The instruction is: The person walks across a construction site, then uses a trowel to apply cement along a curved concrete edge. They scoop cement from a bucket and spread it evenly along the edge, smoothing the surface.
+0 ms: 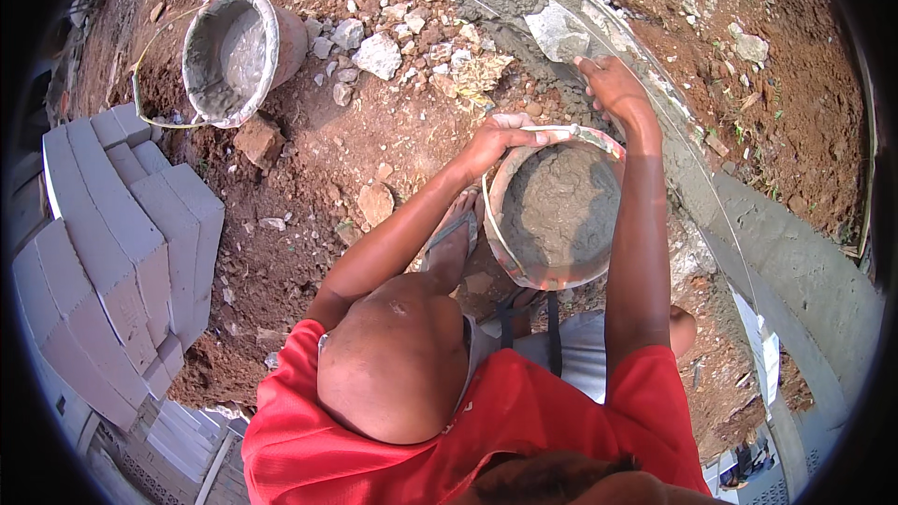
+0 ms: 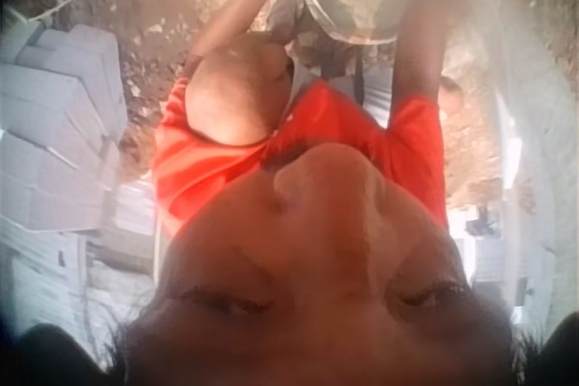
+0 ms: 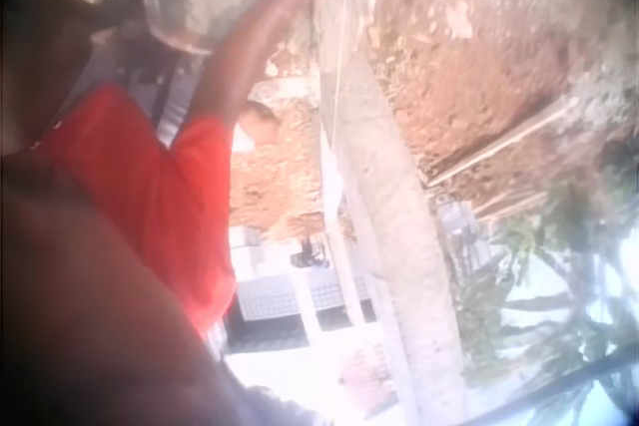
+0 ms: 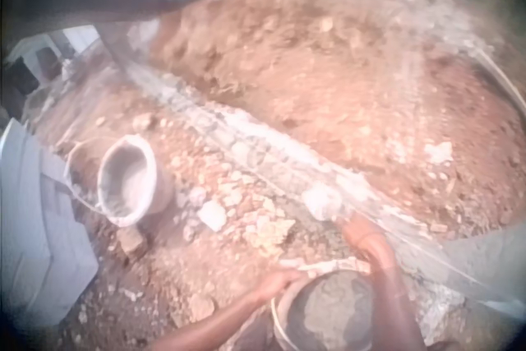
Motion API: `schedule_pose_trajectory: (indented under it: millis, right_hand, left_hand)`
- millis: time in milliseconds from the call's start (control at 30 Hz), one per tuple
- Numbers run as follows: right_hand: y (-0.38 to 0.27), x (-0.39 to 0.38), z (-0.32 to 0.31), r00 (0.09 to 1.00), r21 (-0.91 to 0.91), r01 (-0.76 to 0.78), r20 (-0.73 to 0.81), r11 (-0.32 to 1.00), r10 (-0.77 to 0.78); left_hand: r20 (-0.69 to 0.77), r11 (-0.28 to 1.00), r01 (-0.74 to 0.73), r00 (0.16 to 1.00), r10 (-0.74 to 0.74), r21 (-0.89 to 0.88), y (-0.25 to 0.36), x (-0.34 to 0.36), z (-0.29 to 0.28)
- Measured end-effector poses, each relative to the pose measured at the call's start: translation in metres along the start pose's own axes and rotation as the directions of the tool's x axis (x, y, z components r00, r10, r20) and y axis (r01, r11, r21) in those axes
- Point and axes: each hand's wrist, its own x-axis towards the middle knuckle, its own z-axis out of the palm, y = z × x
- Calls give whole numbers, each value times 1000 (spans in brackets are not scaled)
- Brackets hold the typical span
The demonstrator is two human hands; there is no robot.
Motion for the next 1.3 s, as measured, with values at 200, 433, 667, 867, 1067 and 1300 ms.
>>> schedule_pose_trajectory:
  millis: [200,433,667,867,1067,1300]
  right_hand:
    - [-22,37,17,930,-226,229,-238,947,-281]
    - [-37,3,14,842,-325,163,-447,932,-303]
    - [-19,-31,-10,944,-268,133,-260,954,-205]
    - [-6,8,-14,890,-393,177,-328,902,-317]
    - [-17,22,-2,904,-251,163,-350,954,-246]
    - [-7,29,11,893,-185,161,-391,969,-223]
  left_hand:
    - [9,998,-42,999,42,-46,-9,5,-1]
    - [-1,999,-31,1000,31,12,-4,1,-1]
    - [11,1000,-10,1000,10,2,-11,6,-6]
    - [8,998,-50,999,50,26,-7,6,-3]
    - [-18,997,-68,997,69,34,-9,4,-2]
    - [-28,998,-36,999,37,49,-7,0,1]
